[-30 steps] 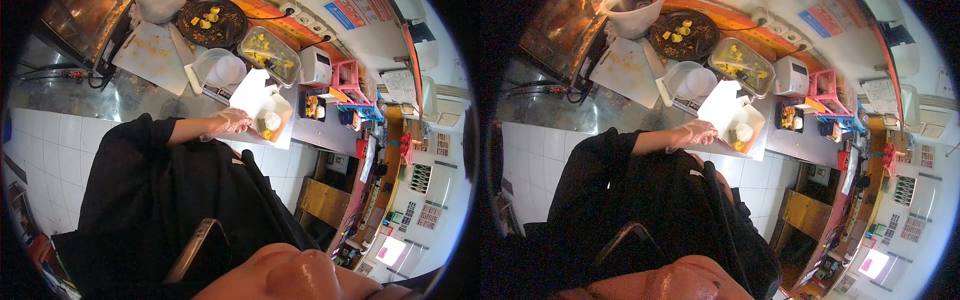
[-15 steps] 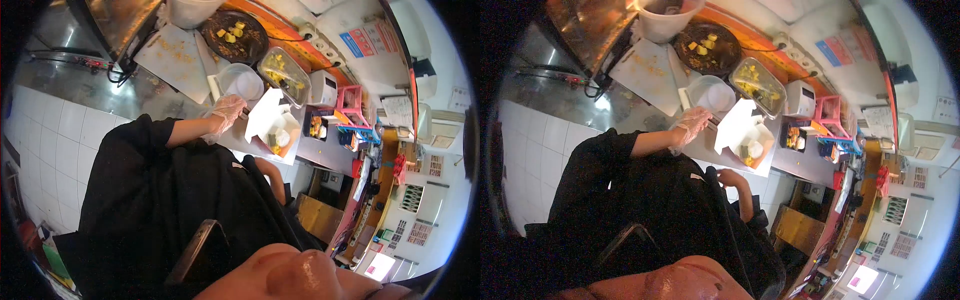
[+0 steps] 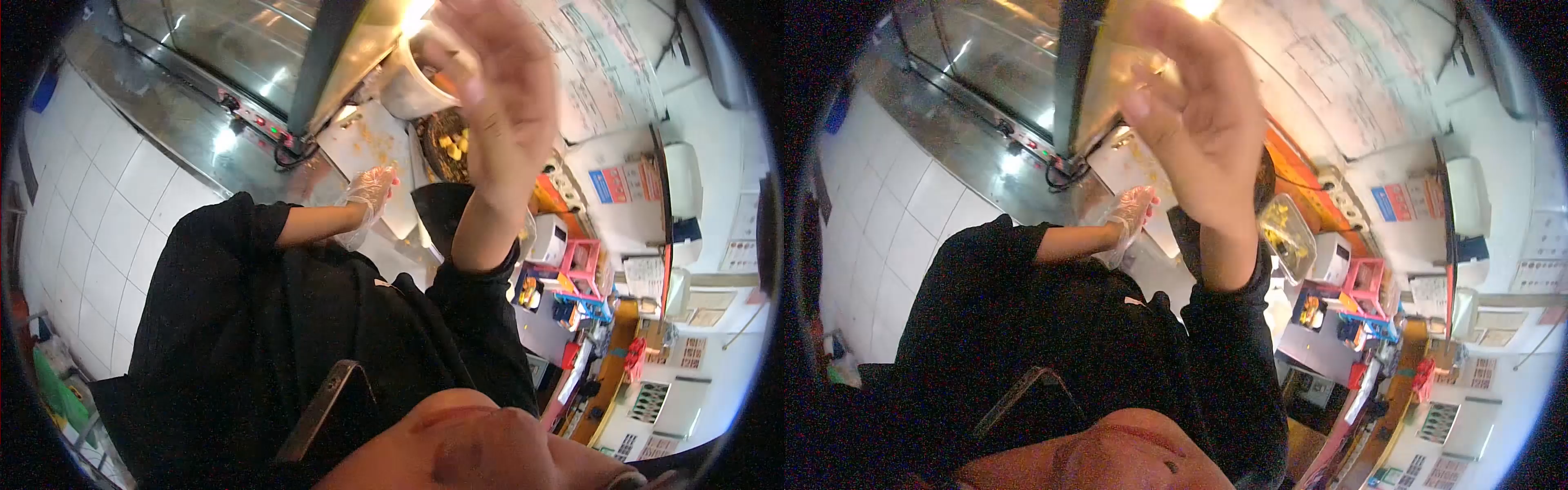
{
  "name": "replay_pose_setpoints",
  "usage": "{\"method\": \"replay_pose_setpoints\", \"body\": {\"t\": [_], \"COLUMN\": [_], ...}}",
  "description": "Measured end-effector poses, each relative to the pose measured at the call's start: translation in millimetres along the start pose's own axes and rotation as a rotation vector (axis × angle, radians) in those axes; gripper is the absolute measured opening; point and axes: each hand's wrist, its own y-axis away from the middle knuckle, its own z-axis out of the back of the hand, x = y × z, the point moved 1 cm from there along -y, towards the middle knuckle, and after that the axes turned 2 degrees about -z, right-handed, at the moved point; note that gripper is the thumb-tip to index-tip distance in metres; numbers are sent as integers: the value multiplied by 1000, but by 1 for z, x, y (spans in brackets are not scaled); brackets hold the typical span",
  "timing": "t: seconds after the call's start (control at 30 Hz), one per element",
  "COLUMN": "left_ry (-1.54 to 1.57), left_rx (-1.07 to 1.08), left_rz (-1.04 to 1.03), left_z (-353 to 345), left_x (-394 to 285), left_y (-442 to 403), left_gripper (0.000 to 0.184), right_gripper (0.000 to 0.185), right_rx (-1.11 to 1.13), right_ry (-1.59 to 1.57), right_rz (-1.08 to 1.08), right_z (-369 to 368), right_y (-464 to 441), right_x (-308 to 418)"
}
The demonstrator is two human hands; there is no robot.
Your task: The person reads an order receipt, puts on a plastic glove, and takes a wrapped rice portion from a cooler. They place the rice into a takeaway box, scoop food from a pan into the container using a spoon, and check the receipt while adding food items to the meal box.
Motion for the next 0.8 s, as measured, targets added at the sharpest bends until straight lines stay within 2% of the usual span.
{"method": "replay_pose_setpoints", "body": {"t": [0.07, 0.17, 0.3, 0.4, 0.43, 0.5, 0.57, 0.6, 0.63, 0.67, 0.73, 0.77, 0.8], "left_ry": [172, 155, 105, 76, 46, 10, -405, -407, -443, -415, -260, -132, 131], "left_rx": [34, -16, -43, -57, -38, -8, 111, 118, 126, 105, 75, 94, 155], "left_rz": [-24, -13, -43, -21, -34, -43, 17, 19, -19, -80, -178, -150, 20], "left_z": [17, 37, 50, 54, 55, 52, 40, 35, 34, 38, 42, 40, 36], "left_x": [-14, -30, -31, -35, -33, -17, 43, 86, 85, 55, 16, 5, 0], "left_y": [-1, 3, 3, 11, 13, 6, -30, -49, -40, -21, 12, 21, 26], "left_gripper": [31, 32, 32, 30, 27, 23, 14, 14, 14, 14, 14, 14, 21], "right_gripper": [67, 56, 37, 35, 36, 36, 38, 39, 40, 42, 44, 56, 62], "right_rx": [-66, -91, -310, -194, -258, -331, -330, -315, -301, -180, -65, -250, -342], "right_ry": [-12, 39, 242, 35, 170, 314, 323, 301, 279, 21, -230, 145, 339], "right_rz": [147, 232, 124, 18, 97, 176, 186, 181, 176, 200, 221, 248, 264], "right_z": [-28, -50, -84, -96, -103, -101, -93, -93, -93, -91, -95, -103, -97], "right_y": [-39, -72, -97, -111, -115, -123, -121, -115, -108, -97, -76, -66, -53], "right_x": [14, 22, 21, 20, 15, 6, 2, 6, 11, 15, 19, 17, 19]}}
